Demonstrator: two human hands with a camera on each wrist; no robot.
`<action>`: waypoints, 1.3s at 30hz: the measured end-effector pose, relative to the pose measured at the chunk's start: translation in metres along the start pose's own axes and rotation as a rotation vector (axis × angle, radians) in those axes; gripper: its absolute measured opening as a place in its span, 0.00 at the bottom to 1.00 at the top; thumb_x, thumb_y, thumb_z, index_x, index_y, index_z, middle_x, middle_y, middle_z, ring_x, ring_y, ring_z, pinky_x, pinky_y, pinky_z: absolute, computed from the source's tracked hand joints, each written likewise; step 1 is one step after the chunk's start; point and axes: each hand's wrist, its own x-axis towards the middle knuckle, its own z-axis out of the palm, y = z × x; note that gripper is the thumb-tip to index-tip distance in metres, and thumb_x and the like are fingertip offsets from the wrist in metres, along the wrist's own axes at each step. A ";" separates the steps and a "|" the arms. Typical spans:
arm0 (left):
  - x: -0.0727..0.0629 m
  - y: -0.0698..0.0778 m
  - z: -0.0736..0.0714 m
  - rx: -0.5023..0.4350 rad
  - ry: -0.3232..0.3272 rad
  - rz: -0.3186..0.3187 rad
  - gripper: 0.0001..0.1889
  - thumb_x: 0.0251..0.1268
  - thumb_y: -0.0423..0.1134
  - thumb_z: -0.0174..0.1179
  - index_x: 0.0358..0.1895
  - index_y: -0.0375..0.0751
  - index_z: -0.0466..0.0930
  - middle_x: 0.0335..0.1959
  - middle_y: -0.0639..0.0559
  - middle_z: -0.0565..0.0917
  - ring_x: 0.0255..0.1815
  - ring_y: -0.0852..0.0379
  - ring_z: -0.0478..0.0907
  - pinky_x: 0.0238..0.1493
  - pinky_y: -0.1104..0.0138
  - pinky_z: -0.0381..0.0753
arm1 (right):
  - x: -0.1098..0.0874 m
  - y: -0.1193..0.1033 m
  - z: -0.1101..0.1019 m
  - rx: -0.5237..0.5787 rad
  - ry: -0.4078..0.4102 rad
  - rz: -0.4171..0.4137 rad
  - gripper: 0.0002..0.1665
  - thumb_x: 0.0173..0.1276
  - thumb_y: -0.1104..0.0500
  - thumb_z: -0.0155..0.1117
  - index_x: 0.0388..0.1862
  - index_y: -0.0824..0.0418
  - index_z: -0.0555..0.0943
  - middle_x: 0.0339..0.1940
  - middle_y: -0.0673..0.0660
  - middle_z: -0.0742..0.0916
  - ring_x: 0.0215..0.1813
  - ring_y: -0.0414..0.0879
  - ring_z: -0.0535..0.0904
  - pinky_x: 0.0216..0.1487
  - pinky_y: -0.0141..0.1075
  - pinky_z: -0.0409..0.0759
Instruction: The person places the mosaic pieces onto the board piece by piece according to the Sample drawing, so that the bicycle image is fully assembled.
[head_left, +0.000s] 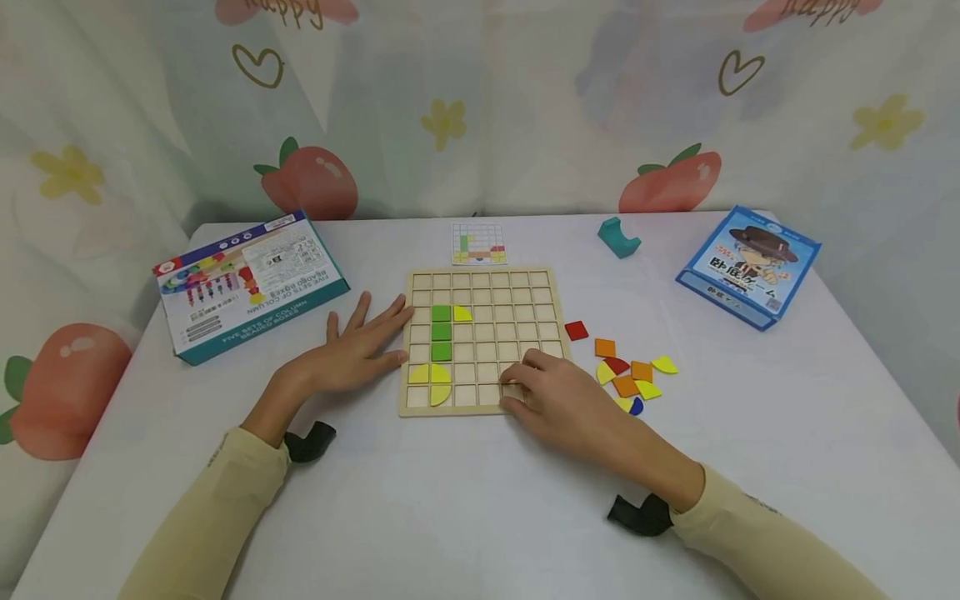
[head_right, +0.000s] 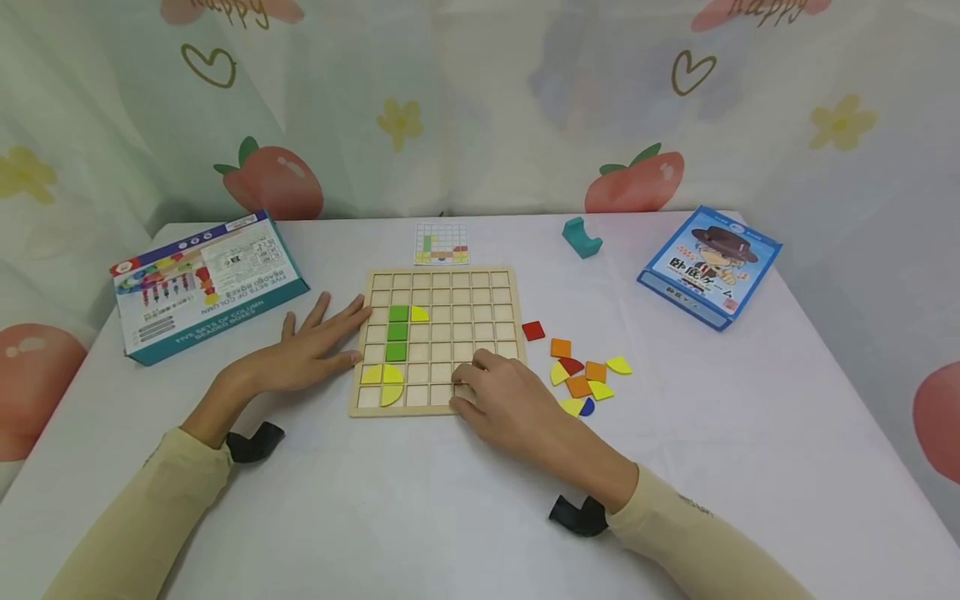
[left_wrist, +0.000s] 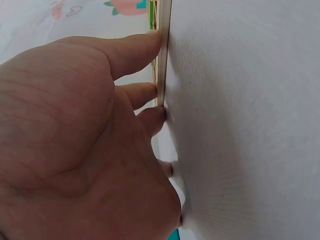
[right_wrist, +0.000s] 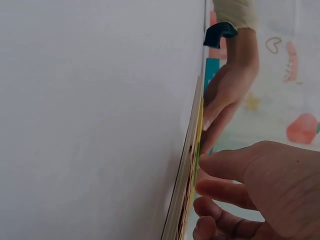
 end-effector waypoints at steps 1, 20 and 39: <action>0.000 0.000 0.000 -0.002 -0.002 -0.001 0.40 0.83 0.56 0.51 0.89 0.56 0.44 0.91 0.51 0.39 0.89 0.35 0.16 0.75 0.24 0.14 | -0.002 0.003 -0.001 0.004 0.002 0.007 0.14 0.70 0.52 0.76 0.51 0.55 0.89 0.39 0.49 0.84 0.34 0.39 0.73 0.36 0.30 0.76; -0.001 -0.001 -0.001 0.001 -0.002 -0.004 0.39 0.84 0.55 0.50 0.89 0.56 0.43 0.91 0.51 0.38 0.88 0.35 0.15 0.75 0.24 0.14 | -0.031 0.036 -0.022 -0.016 0.000 0.122 0.16 0.69 0.53 0.76 0.53 0.55 0.88 0.36 0.49 0.82 0.36 0.41 0.75 0.36 0.32 0.77; 0.002 -0.002 -0.001 -0.005 -0.008 0.007 0.39 0.84 0.54 0.51 0.89 0.56 0.44 0.91 0.51 0.38 0.88 0.35 0.15 0.75 0.24 0.14 | -0.047 0.051 -0.033 -0.025 0.001 0.158 0.16 0.69 0.52 0.76 0.54 0.53 0.88 0.39 0.50 0.84 0.39 0.43 0.78 0.40 0.37 0.82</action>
